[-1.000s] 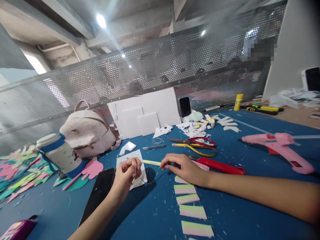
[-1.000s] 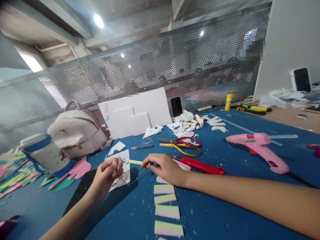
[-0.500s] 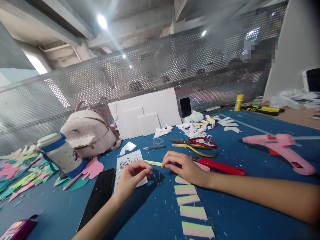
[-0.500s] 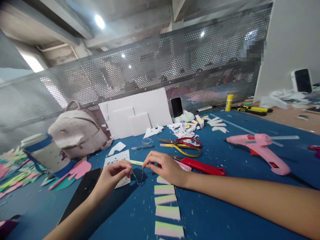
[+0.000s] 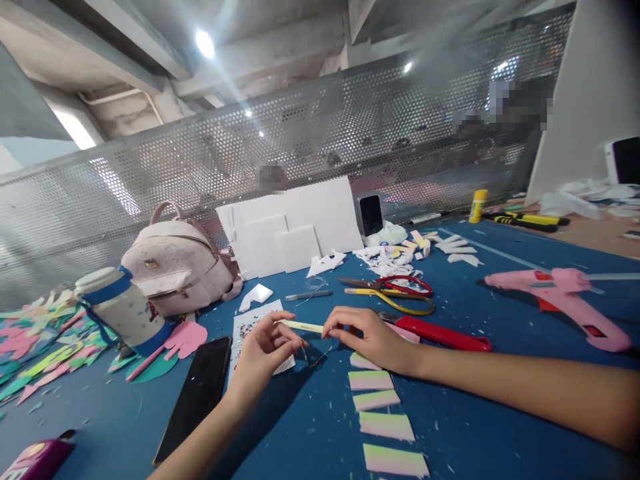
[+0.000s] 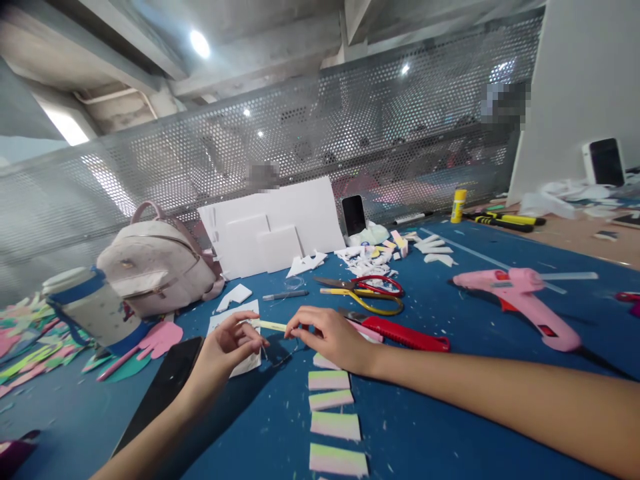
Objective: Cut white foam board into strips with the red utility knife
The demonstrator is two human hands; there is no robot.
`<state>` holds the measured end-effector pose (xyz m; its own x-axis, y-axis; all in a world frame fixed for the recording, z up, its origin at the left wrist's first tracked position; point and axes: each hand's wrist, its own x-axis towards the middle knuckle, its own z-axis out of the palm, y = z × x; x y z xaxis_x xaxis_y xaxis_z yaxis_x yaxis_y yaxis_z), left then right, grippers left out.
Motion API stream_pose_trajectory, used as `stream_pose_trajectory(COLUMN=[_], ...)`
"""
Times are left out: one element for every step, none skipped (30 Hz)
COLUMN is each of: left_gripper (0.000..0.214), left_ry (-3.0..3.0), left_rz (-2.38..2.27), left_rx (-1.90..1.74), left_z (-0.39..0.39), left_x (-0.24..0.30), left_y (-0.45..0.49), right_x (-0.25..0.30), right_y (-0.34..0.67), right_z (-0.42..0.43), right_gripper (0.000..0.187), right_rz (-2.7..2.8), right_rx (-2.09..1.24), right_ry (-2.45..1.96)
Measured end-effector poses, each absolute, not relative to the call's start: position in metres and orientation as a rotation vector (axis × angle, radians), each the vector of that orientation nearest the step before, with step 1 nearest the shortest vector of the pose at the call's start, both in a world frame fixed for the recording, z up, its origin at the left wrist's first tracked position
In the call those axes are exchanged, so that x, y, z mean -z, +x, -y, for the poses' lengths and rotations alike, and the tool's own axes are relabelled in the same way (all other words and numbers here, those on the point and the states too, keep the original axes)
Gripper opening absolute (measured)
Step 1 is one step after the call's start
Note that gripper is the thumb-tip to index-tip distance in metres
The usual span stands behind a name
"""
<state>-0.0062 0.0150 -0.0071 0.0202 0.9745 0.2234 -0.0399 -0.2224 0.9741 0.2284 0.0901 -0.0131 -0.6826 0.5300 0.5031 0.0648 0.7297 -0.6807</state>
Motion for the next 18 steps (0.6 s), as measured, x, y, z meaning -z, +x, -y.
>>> stream_pose_trajectory(left_gripper=[0.039,0.038,0.038,0.037,0.036,0.035,0.032,0.028,0.022,0.017,0.013,0.011,0.01,0.008,0.007,0.007,0.007,0.007], left_ry=[1.351,1.348,1.348,1.347,1.347,1.349,1.354,1.363,1.375,1.391,1.407,1.421,1.434,1.447,1.458,1.469,1.477,1.481], left_rz=[-1.046,-1.047,-1.049,-1.05,-1.053,-1.057,-1.068,-1.088,-1.116,-1.149,-1.179,-1.203,-1.219,-1.227,-1.231,-1.233,-1.236,-1.239], left_rx=[-1.37,-1.367,-1.363,-1.36,-1.359,-1.356,-1.353,-1.351,-1.35,-1.348,-1.346,-1.344,-1.342,-1.339,-1.335,-1.332,-1.33,-1.33], left_z=[-0.0143,-0.0135,-0.0128,-0.0123,-0.0119,-0.0118,-0.0119,-0.012,-0.0121,-0.0121,-0.012,-0.0116,-0.0111,-0.0105,-0.0099,-0.0093,-0.0088,-0.0086], left_x=[0.0062,0.0057,0.0054,0.0054,0.0058,0.0062,0.0067,0.0071,0.0072,0.0071,0.0067,0.0061,0.0053,0.0045,0.0037,0.0032,0.0029,0.0029], left_y=[-0.0055,-0.0048,-0.0043,-0.004,-0.004,-0.004,-0.0042,-0.0044,-0.0045,-0.0045,-0.0043,-0.0041,-0.0038,-0.0035,-0.0031,-0.0029,-0.0027,-0.0027], right_x=[0.0128,0.0124,0.0119,0.0115,0.0112,0.011,0.011,0.0111,0.0112,0.0112,0.0112,0.0111,0.0108,0.0106,0.0103,0.0101,0.0101,0.0102], right_y=[0.2285,0.2285,0.2284,0.2283,0.2282,0.228,0.2277,0.2275,0.2272,0.227,0.2268,0.2267,0.2267,0.2267,0.2268,0.2268,0.2267,0.2265], right_z=[-0.0896,-0.0891,-0.0886,-0.0882,-0.088,-0.088,-0.088,-0.0882,-0.0884,-0.0887,-0.0888,-0.0889,-0.0887,-0.0884,-0.088,-0.0876,-0.0873,-0.0871], right_gripper=[0.019,0.019,0.019,0.019,0.019,0.018,0.016,0.015,0.014,0.013,0.012,0.012,0.012,0.012,0.013,0.013,0.014,0.014], right_rz=[2.212,2.21,2.209,2.207,2.206,2.203,2.199,2.193,2.186,2.178,2.17,2.163,2.157,2.153,2.151,2.151,2.149,2.144], right_rx=[-0.839,-0.841,-0.842,-0.837,-0.831,-0.825,-0.822,-0.823,-0.831,-0.842,-0.859,-0.878,-0.898,-0.918,-0.935,-0.944,-0.943,-0.937], right_ry=[-0.446,-0.444,-0.445,-0.447,-0.451,-0.457,-0.465,-0.474,-0.483,-0.489,-0.492,-0.49,-0.486,-0.482,-0.482,-0.486,-0.494,-0.506])
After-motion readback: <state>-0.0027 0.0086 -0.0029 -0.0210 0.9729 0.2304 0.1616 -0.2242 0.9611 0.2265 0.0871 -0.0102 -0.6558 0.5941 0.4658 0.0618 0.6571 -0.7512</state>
